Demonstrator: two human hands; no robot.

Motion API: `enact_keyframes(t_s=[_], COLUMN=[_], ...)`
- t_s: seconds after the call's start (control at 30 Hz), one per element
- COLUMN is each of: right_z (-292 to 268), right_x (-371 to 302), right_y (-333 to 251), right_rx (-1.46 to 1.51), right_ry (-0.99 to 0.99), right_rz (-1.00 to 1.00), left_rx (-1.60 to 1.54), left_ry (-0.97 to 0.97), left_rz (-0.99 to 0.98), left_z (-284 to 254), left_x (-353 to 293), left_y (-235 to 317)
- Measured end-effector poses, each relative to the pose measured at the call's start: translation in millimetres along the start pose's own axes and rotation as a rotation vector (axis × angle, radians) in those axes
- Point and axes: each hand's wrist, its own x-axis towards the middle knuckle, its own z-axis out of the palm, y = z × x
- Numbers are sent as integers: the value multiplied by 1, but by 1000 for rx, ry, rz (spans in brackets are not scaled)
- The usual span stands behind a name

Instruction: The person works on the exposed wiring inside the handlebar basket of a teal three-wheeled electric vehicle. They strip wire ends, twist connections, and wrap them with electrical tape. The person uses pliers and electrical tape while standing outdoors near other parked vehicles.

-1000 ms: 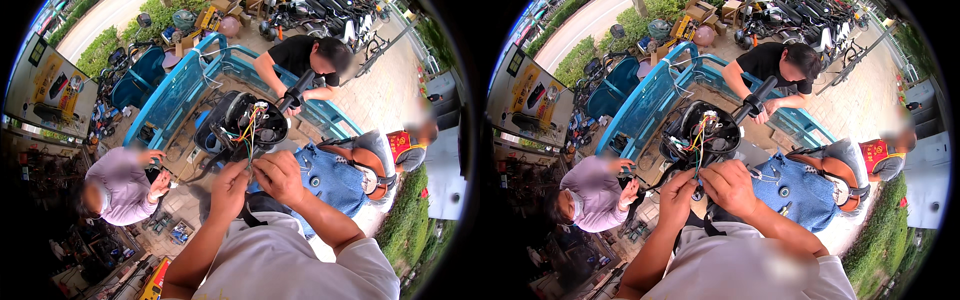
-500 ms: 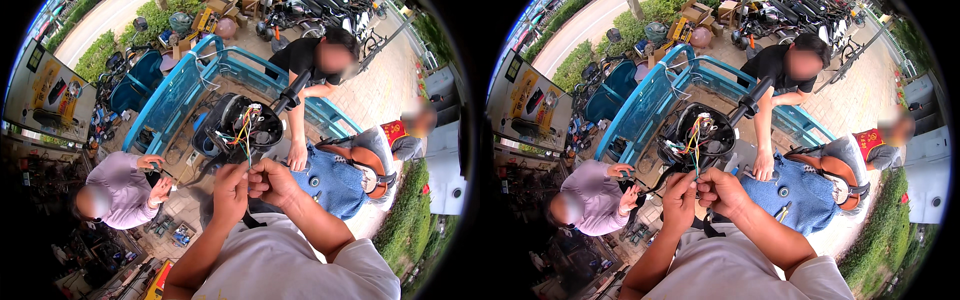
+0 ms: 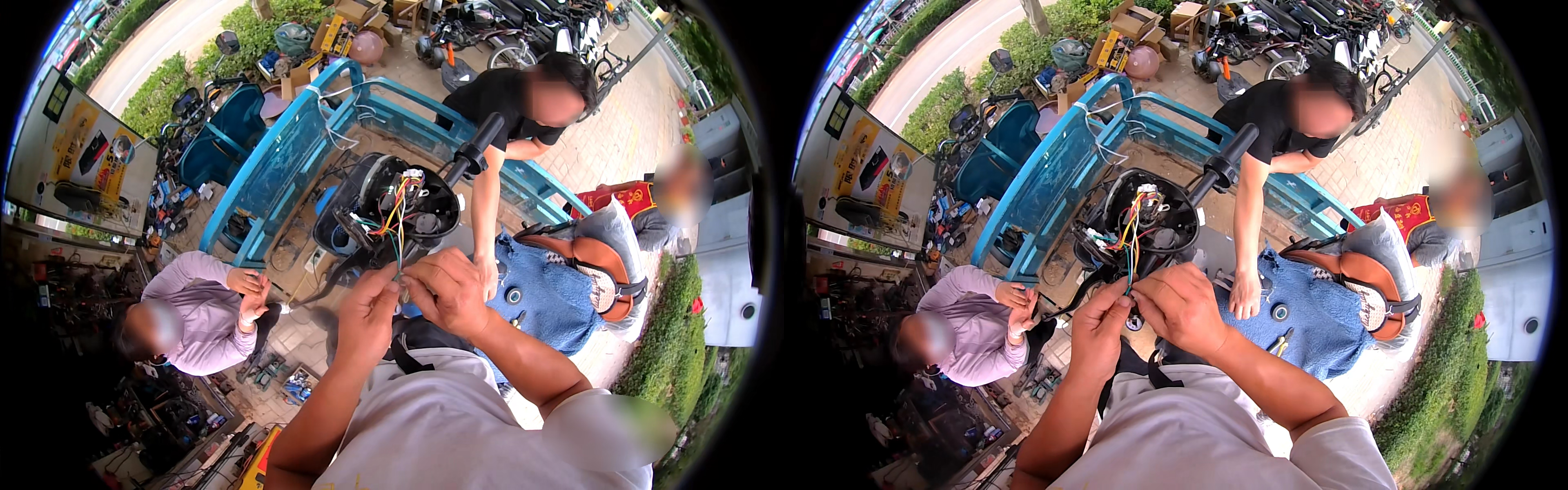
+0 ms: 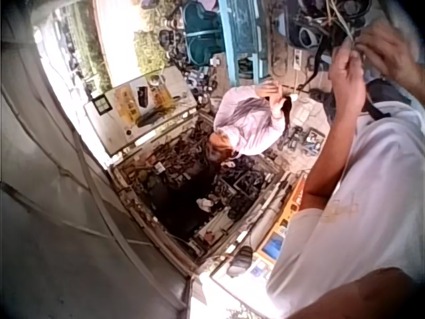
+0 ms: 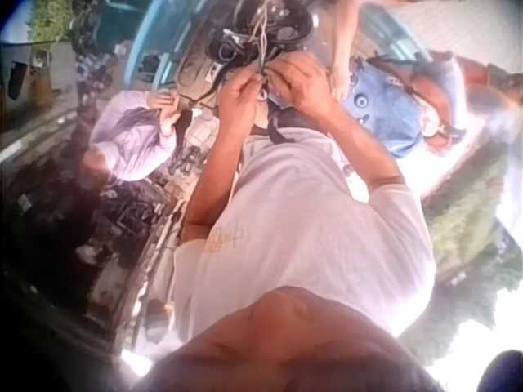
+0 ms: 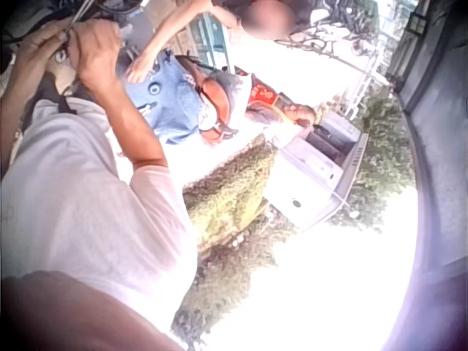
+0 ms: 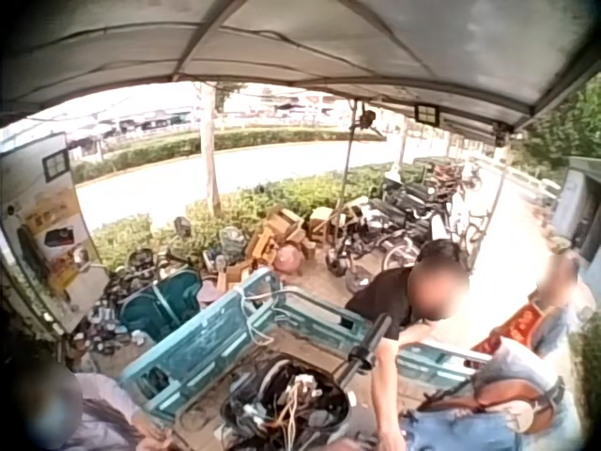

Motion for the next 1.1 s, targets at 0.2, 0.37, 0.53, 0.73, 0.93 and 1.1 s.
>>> enact_keyframes(t_s=[0.2,0.37,0.53,0.73,0.93,1.1], right_z=[14,7,2,7,9,5], right_x=[-5,-12,-4,-7,-13,-16], right_y=[-18,-19,-7,-13,-19,-8], right_rx=[1113,1197,-79,331,1189,965], right_ry=[-42,-12,28,-8,39,0], right_rz=[1168,1219,77,513,1221,1048], left_rx=[93,-10,-89,-122,-159,-71], left_ry=[24,59,8,37,14,147], left_rz=[98,-20,-38,-108,-89,-50], left_z=[-1,1,1,4,6,11], left_x=[2,2,3,4,3,2], left_y=[-4,6,7,6,10,3])
